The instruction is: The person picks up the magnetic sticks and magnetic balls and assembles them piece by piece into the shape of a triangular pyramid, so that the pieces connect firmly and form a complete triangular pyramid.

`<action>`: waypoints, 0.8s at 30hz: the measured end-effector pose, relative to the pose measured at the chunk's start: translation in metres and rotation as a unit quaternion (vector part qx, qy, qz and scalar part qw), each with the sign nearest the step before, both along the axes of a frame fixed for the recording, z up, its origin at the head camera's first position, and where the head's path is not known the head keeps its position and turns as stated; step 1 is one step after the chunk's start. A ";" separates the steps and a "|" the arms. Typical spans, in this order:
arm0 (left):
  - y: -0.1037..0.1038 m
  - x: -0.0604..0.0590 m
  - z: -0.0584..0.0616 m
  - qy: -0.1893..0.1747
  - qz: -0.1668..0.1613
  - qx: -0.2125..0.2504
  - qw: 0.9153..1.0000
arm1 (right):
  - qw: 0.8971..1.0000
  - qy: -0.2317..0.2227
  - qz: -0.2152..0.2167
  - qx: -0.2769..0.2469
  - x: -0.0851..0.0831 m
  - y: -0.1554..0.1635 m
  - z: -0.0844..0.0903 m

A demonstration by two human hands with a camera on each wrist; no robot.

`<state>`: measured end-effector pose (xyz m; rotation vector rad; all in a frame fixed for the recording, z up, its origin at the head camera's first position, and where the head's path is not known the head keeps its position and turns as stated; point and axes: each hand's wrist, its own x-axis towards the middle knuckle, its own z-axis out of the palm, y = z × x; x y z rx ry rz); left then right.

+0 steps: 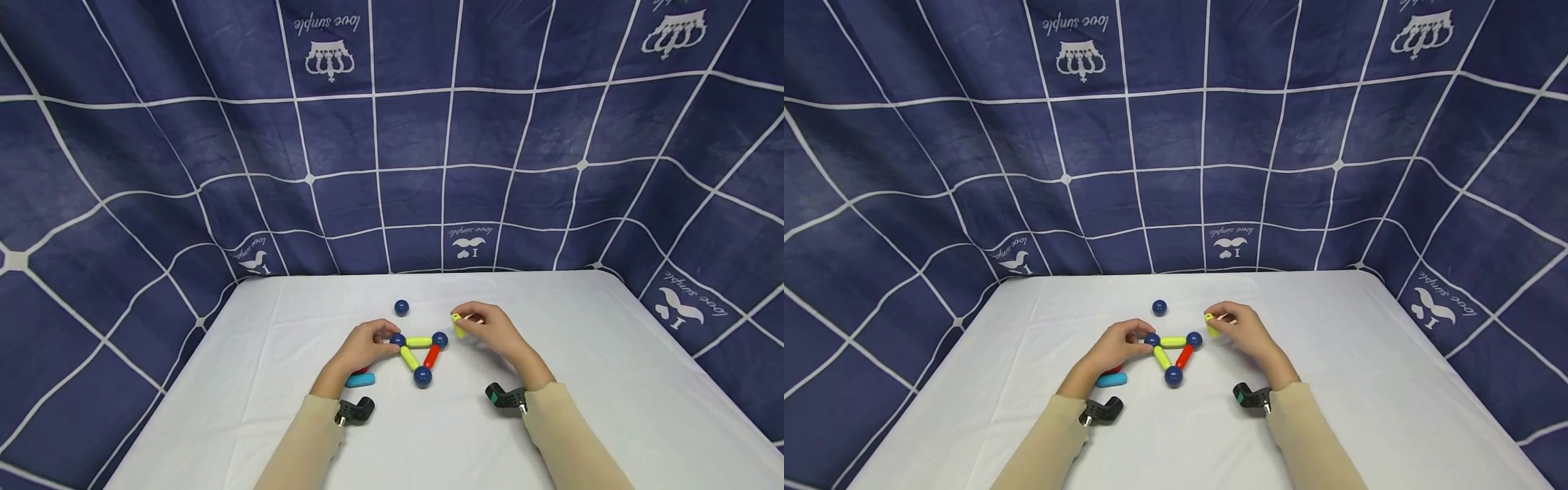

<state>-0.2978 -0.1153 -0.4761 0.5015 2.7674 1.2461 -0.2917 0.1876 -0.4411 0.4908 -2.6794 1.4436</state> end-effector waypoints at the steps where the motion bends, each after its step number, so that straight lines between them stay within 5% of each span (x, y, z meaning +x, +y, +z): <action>1: 0.000 0.000 0.000 0.001 0.001 0.000 1.000 | 1.000 0.008 -0.004 -0.008 0.001 -0.003 0.001; 10: 0.000 -0.001 -0.001 -0.004 0.001 0.003 1.000 | 0.999 0.018 -0.009 -0.049 0.006 -0.024 -0.001; 24: -0.001 -0.001 0.000 -0.006 -0.001 0.003 1.000 | 0.999 0.003 0.008 -0.043 0.006 -0.030 -0.011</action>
